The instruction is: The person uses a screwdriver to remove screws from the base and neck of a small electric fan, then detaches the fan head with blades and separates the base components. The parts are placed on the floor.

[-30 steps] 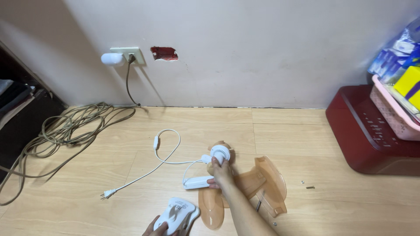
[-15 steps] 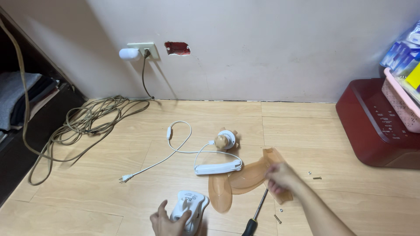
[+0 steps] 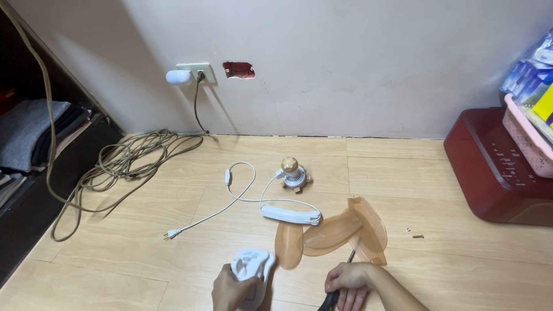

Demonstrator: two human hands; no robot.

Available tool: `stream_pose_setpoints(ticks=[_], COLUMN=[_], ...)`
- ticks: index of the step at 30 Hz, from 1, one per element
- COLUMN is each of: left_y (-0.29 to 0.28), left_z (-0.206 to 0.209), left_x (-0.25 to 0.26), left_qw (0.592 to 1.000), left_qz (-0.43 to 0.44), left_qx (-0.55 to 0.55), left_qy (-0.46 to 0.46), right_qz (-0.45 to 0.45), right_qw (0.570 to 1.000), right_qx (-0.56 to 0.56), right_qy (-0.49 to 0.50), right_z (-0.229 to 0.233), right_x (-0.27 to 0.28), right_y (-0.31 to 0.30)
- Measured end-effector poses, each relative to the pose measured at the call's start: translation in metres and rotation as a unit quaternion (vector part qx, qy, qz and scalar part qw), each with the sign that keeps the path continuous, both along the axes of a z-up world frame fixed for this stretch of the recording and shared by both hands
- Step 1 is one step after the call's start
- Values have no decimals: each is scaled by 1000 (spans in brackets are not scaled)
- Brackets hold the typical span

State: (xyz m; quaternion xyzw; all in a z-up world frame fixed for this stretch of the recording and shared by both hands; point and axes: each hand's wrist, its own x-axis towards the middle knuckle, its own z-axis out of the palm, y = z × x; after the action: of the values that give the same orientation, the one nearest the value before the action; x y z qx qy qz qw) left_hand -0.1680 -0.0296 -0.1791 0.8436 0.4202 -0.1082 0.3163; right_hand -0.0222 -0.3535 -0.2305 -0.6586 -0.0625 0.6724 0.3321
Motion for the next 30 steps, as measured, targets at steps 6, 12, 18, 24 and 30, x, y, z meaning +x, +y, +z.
stream_pose_setpoints(ticks=[6, 12, 18, 24, 30], left_y=[7, -5, -21, -46, -55], left_z=[31, 104, 142, 161, 211], left_x=[-9, 0, 13, 19, 24], left_qw=[916, 834, 798, 740, 759], left_qz=[140, 101, 39, 15, -58], left_qx=[-317, -458, -504, -576, -533], left_qy=[-202, -291, -326, -347, -369], right_qz=[38, -19, -60, -152, -240], right_qw=[999, 993, 978, 936, 861], right_qx=[15, 40, 100, 212, 312], right_qy=[-13, -111, -175, -234, -322], right_z=[47, 156, 253, 283, 291], right_x=[10, 32, 33, 19, -5], right_y=[18, 5, -17, -1, 34])
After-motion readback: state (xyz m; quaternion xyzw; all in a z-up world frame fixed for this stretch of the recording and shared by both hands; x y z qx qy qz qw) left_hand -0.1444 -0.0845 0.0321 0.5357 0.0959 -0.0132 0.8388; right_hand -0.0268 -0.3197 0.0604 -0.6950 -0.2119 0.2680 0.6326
